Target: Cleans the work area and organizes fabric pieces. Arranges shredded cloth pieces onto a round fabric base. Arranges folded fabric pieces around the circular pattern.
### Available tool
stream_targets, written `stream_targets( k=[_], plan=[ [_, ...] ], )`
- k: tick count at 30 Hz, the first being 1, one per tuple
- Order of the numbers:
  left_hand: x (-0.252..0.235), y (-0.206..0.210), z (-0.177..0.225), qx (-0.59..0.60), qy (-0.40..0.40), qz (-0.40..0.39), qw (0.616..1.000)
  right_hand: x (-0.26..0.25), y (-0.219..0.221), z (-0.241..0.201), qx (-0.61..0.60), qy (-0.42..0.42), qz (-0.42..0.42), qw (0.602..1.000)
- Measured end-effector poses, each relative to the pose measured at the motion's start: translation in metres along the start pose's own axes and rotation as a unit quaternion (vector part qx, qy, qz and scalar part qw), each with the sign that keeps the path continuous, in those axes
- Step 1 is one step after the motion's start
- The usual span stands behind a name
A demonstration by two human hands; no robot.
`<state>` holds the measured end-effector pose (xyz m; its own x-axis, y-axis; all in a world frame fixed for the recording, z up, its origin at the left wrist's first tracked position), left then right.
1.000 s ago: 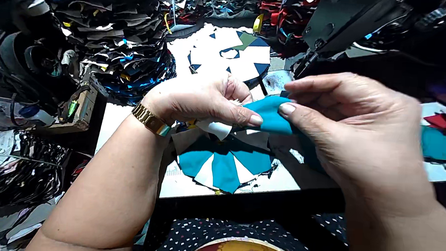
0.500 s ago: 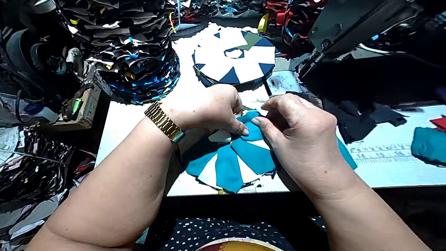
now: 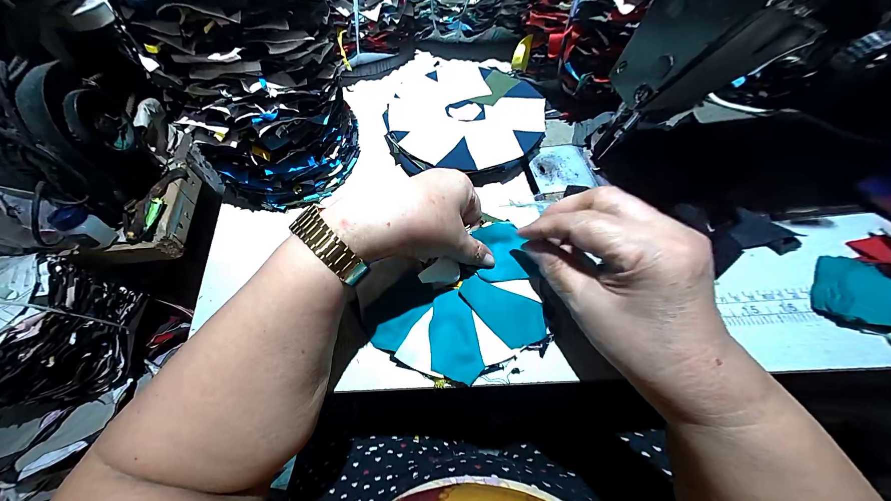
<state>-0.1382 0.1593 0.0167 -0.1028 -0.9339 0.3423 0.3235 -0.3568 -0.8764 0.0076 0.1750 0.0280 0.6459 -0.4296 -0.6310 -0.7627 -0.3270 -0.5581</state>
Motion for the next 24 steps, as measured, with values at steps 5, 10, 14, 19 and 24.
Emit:
stream_targets(
  k=[5,10,14,19,24],
  plan=[
    [-0.001,0.000,-0.002,-0.006,-0.004,0.006,1.000,0.002,0.019,0.001,0.004,-0.014,-0.109,0.994],
    [-0.001,-0.002,-0.001,-0.009,0.014,0.017,1.000,0.004,0.019,-0.010,0.061,0.005,-0.157,0.986],
    [-0.001,-0.009,-0.004,0.038,0.050,0.059,0.996,0.008,0.013,-0.019,0.057,0.034,-0.149,0.987],
    [0.000,-0.018,-0.009,0.193,0.093,0.094,0.972,0.007,0.011,-0.025,-0.026,0.004,-0.106,0.994],
    [0.002,-0.015,-0.006,0.327,0.109,0.072,0.936,0.014,0.026,-0.016,-0.031,0.009,-0.106,0.994]
  ],
)
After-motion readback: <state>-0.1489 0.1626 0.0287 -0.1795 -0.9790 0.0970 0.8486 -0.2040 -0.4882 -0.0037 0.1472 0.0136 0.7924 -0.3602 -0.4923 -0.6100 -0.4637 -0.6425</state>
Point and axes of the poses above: each hand's wrist, its own x-axis away from the middle knuckle, its own y-axis out of the palm, z = x × y, the point moved 8 cm from there along -x, towards the middle knuckle, and after that the axes turned 10 degrees about -x, right-handed, at the moved point
